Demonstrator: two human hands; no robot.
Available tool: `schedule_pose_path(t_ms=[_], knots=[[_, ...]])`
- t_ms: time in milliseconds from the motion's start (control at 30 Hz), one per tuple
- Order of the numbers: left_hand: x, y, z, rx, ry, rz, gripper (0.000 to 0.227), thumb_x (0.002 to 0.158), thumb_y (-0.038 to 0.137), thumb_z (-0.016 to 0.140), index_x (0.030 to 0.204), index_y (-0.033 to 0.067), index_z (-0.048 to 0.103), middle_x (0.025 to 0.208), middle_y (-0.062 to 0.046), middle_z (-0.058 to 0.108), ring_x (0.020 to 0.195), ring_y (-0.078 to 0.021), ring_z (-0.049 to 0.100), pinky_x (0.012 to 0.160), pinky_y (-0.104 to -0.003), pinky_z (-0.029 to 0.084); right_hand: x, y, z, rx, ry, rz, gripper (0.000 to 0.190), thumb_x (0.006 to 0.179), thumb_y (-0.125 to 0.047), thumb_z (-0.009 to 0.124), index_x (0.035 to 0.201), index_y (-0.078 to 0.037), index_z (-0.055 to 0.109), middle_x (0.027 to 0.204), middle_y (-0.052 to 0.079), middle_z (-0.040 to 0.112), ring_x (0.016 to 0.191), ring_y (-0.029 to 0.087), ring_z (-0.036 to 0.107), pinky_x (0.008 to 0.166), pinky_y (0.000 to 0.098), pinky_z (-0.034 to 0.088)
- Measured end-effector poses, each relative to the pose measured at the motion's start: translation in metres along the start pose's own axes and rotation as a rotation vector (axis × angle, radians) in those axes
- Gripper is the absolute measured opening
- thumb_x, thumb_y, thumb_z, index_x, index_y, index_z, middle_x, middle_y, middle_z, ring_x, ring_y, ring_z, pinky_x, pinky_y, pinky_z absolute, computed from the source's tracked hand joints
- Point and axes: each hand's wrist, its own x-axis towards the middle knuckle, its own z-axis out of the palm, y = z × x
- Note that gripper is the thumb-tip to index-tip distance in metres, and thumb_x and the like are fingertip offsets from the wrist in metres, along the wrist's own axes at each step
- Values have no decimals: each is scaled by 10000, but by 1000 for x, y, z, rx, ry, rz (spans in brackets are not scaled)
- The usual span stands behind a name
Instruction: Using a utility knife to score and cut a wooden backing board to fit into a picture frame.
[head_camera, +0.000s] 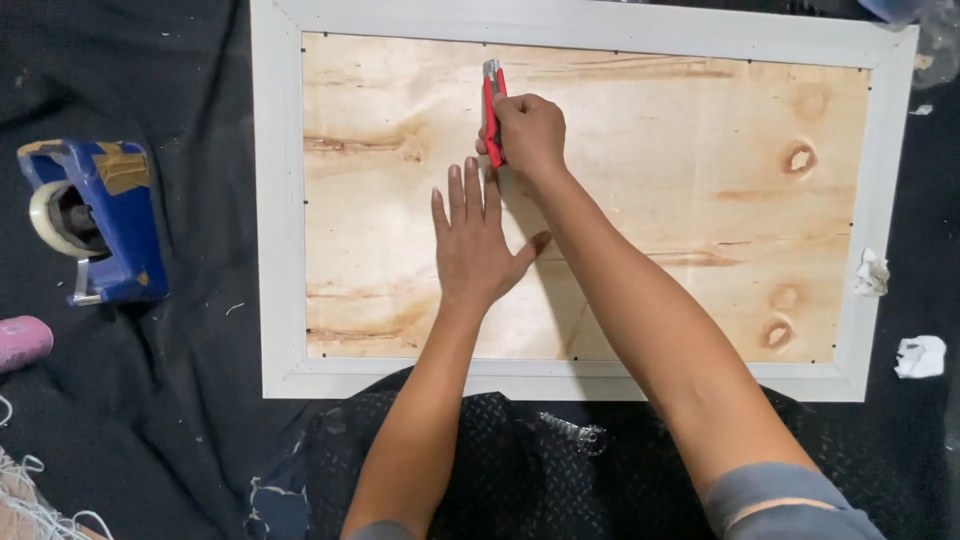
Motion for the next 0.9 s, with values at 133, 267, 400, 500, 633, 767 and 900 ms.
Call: schedule_pose_path(t_ms=[133, 267, 400, 500, 633, 767, 900], knots=[[0, 2, 1, 44, 30, -18, 1085, 897, 874, 372, 1647, 95, 284, 1707, -156, 233, 1587, -358, 127, 1277, -567, 87, 1, -7, 22, 42, 42, 26, 243, 1000, -186, 541, 808, -38, 516, 658, 138, 628, 540, 228, 646, 455, 348, 583], [1, 2, 2, 86, 7, -10, 1085, 879, 866, 407, 1640, 100, 301, 1710, -168, 211, 1591, -367, 82, 1278, -573, 67, 3, -8, 31, 46, 91, 35, 221, 995, -162, 528, 809, -44, 515, 687, 135, 653, 519, 241, 669, 463, 347, 575], [1, 2, -4, 135, -47, -3, 1117, 885, 833, 450, 1661, 70, 200, 1723, -181, 124, 1592, -375, 39, 1276, -574, 83, 10, -1, 37, 24, 119, 10, 233, 1009, -191, 540, 821, -59, 497, 651, 131, 650, 472, 250, 669, 432, 336, 545], [0, 1, -1, 107, 9, 7, 1058, 882, 779, 491, 1640, 69, 289, 1712, -175, 190, 1592, -353, 104, 1275, -565, 115, 12, 0, 41, 63, 121, 7, 210, 1005, -159, 532, 830, -52, 487, 636, 146, 644, 467, 263, 671, 447, 360, 581], [1, 1, 0, 112, -7, 8, 1080, 863, 790, 503, 1640, 73, 282, 1711, -188, 191, 1593, -362, 72, 1273, -571, 82, 17, 0, 39, 189, 104, 35, 204, 983, -162, 563, 843, -22, 518, 636, 178, 631, 519, 285, 669, 521, 411, 631], [-2, 2, 2, 159, 9, -8, 1093, 882, 875, 389, 1639, 90, 320, 1714, -175, 196, 1592, -369, 85, 1277, -580, 53, 27, -5, 32, 348, 107, 164, 153, 959, -114, 575, 881, 13, 608, 679, 152, 621, 524, 240, 592, 459, 301, 454], [0, 3, -3, 78, 30, -27, 1074, 893, 870, 359, 1623, 82, 353, 1704, -164, 244, 1587, -351, 145, 1273, -574, 79, 44, -6, 27, 523, 64, 242, 158, 911, -69, 552, 963, 32, 661, 697, 142, 629, 537, 211, 562, 453, 275, 425]])
